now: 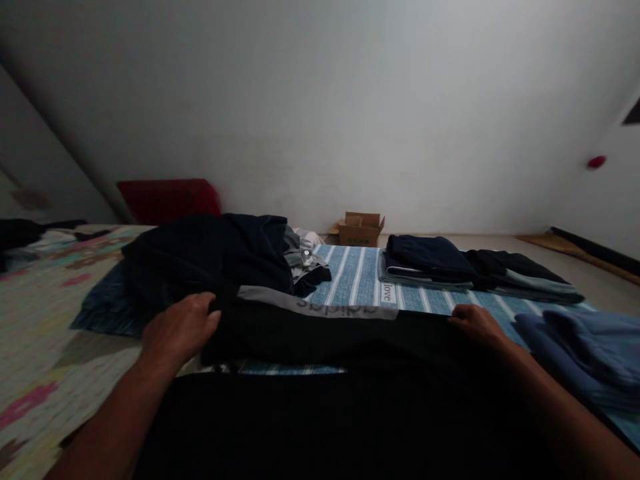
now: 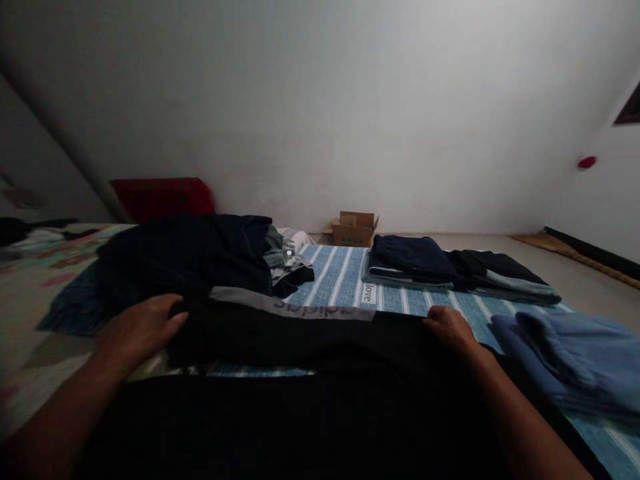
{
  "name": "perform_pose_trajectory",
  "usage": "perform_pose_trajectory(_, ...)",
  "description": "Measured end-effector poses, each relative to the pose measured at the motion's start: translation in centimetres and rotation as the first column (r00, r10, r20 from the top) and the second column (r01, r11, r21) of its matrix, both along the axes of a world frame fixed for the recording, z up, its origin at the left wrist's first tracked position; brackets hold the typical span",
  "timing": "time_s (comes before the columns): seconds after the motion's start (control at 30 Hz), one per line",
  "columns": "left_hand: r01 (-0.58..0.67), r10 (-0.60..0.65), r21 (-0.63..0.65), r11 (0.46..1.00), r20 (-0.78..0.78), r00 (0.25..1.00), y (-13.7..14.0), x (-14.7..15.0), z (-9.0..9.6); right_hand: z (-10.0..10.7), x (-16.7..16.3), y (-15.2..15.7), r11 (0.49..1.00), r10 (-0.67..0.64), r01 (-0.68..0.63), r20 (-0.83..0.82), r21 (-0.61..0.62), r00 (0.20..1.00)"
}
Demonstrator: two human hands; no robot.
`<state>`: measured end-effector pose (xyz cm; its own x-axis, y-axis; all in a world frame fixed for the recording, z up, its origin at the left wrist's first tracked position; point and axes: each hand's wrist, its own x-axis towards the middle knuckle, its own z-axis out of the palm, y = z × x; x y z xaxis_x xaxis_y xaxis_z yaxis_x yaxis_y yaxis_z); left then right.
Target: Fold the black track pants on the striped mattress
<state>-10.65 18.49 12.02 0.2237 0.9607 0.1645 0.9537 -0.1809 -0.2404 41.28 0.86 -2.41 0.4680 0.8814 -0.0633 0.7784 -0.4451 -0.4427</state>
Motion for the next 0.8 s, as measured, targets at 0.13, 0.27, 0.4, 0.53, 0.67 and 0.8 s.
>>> perform_pose_trajectory(0.13, 0.058, -0.057, 0.056, 0.997, -0.019, 0.998, 0.8, 2.9, 0.6, -0.5, 0.4, 0.0, 0.999, 0.025, -0.026, -0.026, -0.033, 0.999)
perform_pose_trajectory(0.27, 0.135, -0.135, -0.006, 0.991, -0.087, 0.987, 3.0, 4.0, -0.1, -0.1, 0.9, -0.2, 0.995, 0.054, -0.059, -0.061, -0.08, 0.997)
perform_pose_trajectory(0.4, 0.142, -0.152, -0.084, 0.986, -0.126, 0.98, 3.9, 4.7, 0.2, 0.5, 1.4, -0.7, 0.987, 0.076, -0.088, -0.085, -0.138, 0.993)
perform_pose_trajectory(0.53, 0.173, -0.178, -0.057, 0.983, -0.095, 0.979, 3.6, 5.2, 1.5, 1.1, 1.5, -0.9, 0.986, 0.075, -0.082, -0.05, -0.144, 0.996)
perform_pose_trajectory(0.67, 0.131, -0.131, 0.034, 0.991, -0.022, 0.991, 3.4, 5.4, 4.0, 2.4, 1.4, -1.4, 0.997, 0.022, -0.016, 0.069, -0.08, 0.997)
perform_pose_trajectory(0.8, 0.026, -0.058, 0.22, 0.975, 0.141, 0.988, 3.0, 5.3, 6.2, 4.0, 1.1, -3.1, 0.988, -0.15, 0.151, 0.233, 0.014, 0.961)
